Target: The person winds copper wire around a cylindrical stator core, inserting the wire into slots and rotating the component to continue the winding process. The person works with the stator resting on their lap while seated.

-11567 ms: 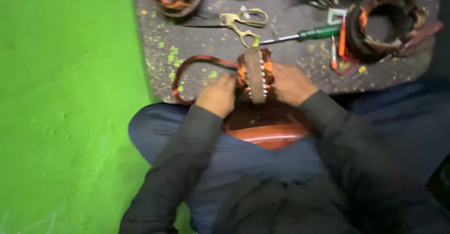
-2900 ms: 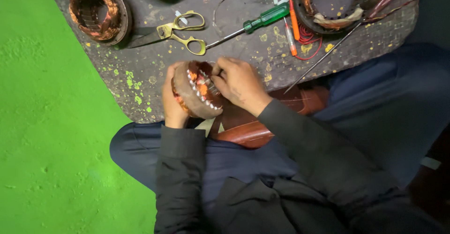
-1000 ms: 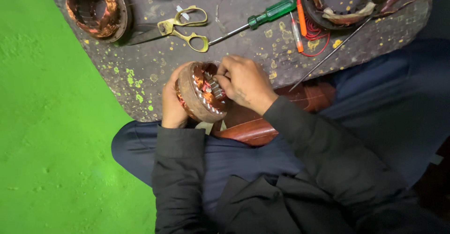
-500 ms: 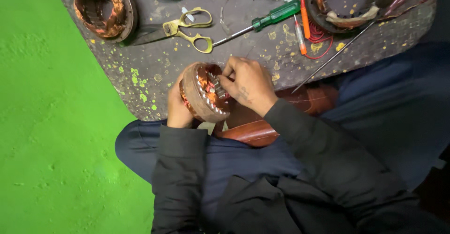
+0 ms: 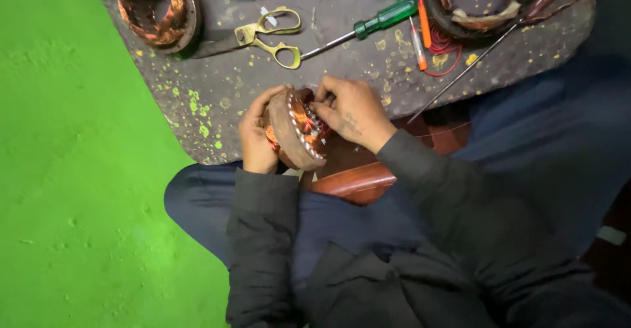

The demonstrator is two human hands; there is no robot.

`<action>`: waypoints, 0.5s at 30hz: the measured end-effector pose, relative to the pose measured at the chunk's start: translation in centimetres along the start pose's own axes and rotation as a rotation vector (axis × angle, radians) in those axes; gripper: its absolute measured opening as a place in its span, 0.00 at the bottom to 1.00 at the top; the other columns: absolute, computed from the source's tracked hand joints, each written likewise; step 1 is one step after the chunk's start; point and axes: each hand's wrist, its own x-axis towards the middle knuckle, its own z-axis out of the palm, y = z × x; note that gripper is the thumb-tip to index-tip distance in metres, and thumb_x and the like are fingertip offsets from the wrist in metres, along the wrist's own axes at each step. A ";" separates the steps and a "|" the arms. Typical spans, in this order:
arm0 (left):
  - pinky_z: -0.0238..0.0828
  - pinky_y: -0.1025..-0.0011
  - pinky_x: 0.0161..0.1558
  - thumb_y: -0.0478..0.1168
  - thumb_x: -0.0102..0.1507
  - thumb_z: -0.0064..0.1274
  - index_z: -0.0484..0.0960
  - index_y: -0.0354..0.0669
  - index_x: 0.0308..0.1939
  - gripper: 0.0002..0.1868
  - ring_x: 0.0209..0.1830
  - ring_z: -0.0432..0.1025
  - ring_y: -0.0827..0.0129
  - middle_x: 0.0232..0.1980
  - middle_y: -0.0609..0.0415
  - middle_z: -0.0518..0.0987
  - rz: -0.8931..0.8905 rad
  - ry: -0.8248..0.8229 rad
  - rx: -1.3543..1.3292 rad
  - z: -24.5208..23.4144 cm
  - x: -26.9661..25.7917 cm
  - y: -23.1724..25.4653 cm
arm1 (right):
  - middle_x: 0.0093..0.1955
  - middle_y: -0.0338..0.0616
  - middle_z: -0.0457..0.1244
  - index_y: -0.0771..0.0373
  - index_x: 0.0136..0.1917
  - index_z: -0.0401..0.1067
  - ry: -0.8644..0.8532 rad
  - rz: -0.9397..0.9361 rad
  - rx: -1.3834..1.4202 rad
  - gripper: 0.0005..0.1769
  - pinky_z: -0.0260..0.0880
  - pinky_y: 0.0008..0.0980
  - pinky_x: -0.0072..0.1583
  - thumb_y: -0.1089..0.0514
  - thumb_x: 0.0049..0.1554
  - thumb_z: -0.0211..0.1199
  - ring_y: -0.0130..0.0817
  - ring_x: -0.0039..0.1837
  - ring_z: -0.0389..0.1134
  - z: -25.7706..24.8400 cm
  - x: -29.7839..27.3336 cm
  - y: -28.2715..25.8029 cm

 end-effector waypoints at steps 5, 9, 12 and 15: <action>0.71 0.65 0.70 0.26 0.62 0.63 0.77 0.33 0.62 0.24 0.65 0.75 0.63 0.65 0.43 0.80 0.039 -0.021 -0.087 -0.2 0.4 -0.4 | 0.41 0.51 0.67 0.63 0.46 0.71 0.004 -0.142 -0.086 0.10 0.71 0.43 0.46 0.61 0.50 0.68 0.48 0.43 0.72 -0.2 0.3 -0.7; 0.69 0.63 0.73 0.25 0.63 0.63 0.76 0.34 0.61 0.23 0.68 0.74 0.61 0.66 0.43 0.78 0.167 -0.006 -0.103 -0.8 1.8 -1.0 | 0.47 0.50 0.66 0.64 0.50 0.71 0.087 -0.280 -0.082 0.09 0.70 0.45 0.48 0.61 0.56 0.66 0.53 0.48 0.70 -0.5 1.7 -1.4; 0.67 0.63 0.75 0.25 0.63 0.63 0.73 0.37 0.61 0.24 0.70 0.71 0.61 0.67 0.44 0.76 0.220 -0.047 -0.112 -1.1 2.2 -1.0 | 0.48 0.48 0.66 0.61 0.52 0.73 0.057 -0.284 -0.085 0.09 0.70 0.46 0.47 0.59 0.57 0.66 0.52 0.47 0.70 -0.8 2.6 -1.4; 0.67 0.63 0.74 0.25 0.65 0.62 0.69 0.40 0.60 0.24 0.68 0.71 0.62 0.65 0.45 0.75 0.242 -0.087 -0.055 -1.0 2.9 -0.6 | 0.46 0.47 0.65 0.60 0.53 0.74 0.045 -0.307 -0.134 0.09 0.69 0.47 0.48 0.59 0.58 0.66 0.53 0.48 0.68 -1.1 2.9 -1.0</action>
